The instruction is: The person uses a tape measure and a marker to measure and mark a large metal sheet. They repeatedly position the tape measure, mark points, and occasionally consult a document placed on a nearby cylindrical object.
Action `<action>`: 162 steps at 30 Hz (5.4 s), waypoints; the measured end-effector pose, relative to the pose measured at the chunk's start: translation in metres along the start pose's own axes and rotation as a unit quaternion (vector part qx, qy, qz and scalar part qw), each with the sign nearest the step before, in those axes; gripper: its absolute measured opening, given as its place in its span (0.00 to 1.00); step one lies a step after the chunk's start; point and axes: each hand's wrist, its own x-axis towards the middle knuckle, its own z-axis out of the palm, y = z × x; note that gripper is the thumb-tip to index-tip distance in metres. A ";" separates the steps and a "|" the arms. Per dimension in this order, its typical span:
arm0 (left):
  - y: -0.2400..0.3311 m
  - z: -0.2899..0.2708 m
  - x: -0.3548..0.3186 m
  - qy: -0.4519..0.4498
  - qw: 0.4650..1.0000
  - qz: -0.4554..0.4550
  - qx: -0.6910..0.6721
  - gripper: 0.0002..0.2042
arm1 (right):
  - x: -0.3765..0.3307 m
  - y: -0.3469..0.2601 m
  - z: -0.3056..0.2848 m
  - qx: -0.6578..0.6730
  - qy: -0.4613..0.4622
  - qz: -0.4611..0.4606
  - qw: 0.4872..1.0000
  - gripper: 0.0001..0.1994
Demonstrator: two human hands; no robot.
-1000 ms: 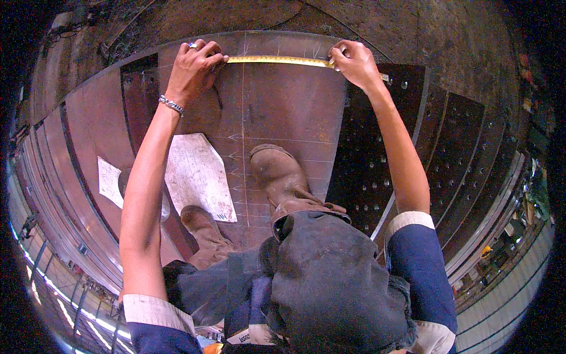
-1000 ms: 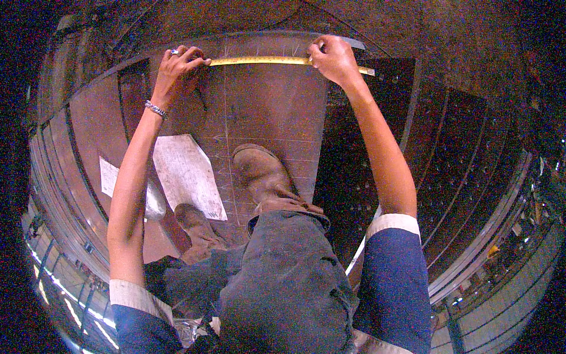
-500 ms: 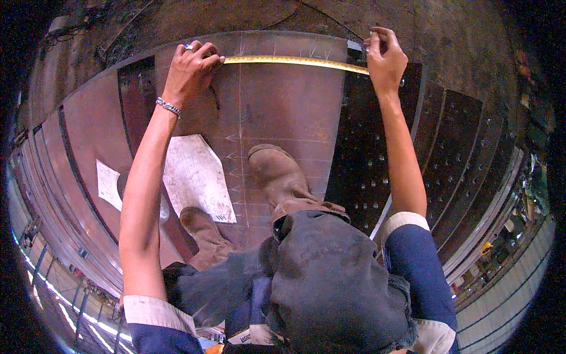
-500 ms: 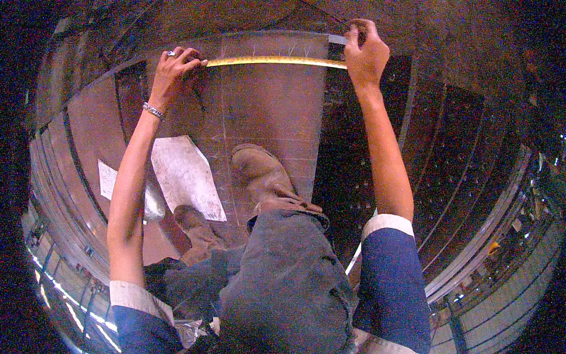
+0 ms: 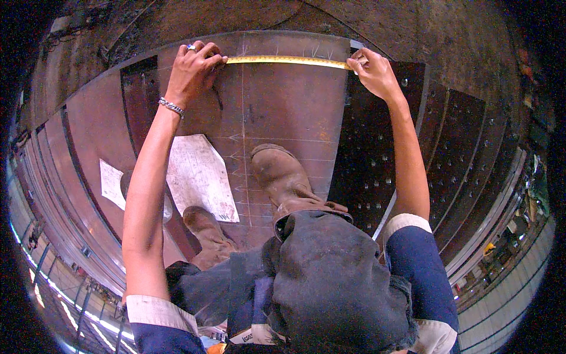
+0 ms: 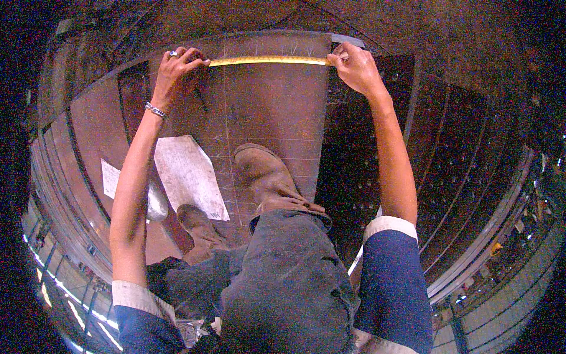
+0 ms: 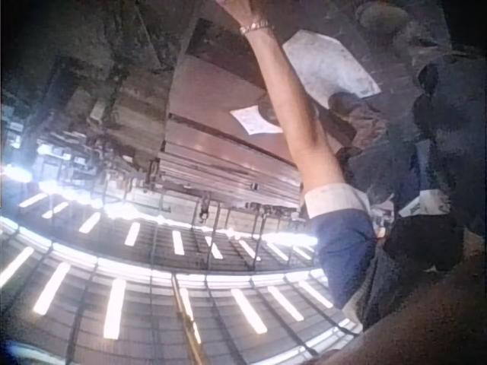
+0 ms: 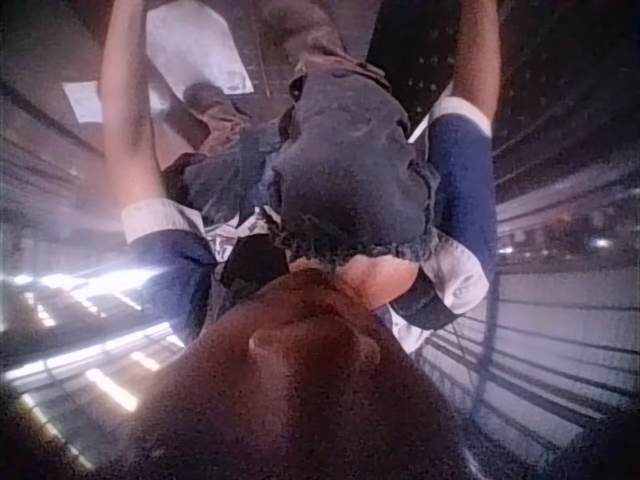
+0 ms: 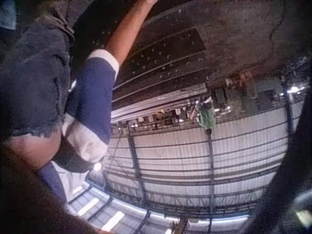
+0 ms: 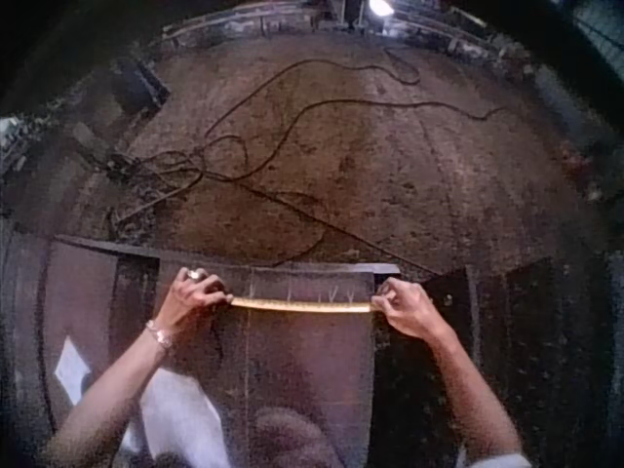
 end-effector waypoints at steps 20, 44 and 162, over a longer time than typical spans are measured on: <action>0.000 0.000 0.000 0.010 1.000 0.007 -0.001 0.13 | 0.004 0.004 0.000 -0.005 -0.036 0.016 0.999 0.14; 0.000 0.000 0.000 0.024 0.999 0.015 0.017 0.11 | 0.004 -0.002 -0.003 -0.036 -0.055 0.016 0.998 0.14; -0.059 -0.013 -0.054 -0.069 0.997 -0.032 0.031 0.14 | -0.029 -0.010 0.053 0.056 0.162 0.177 0.969 0.16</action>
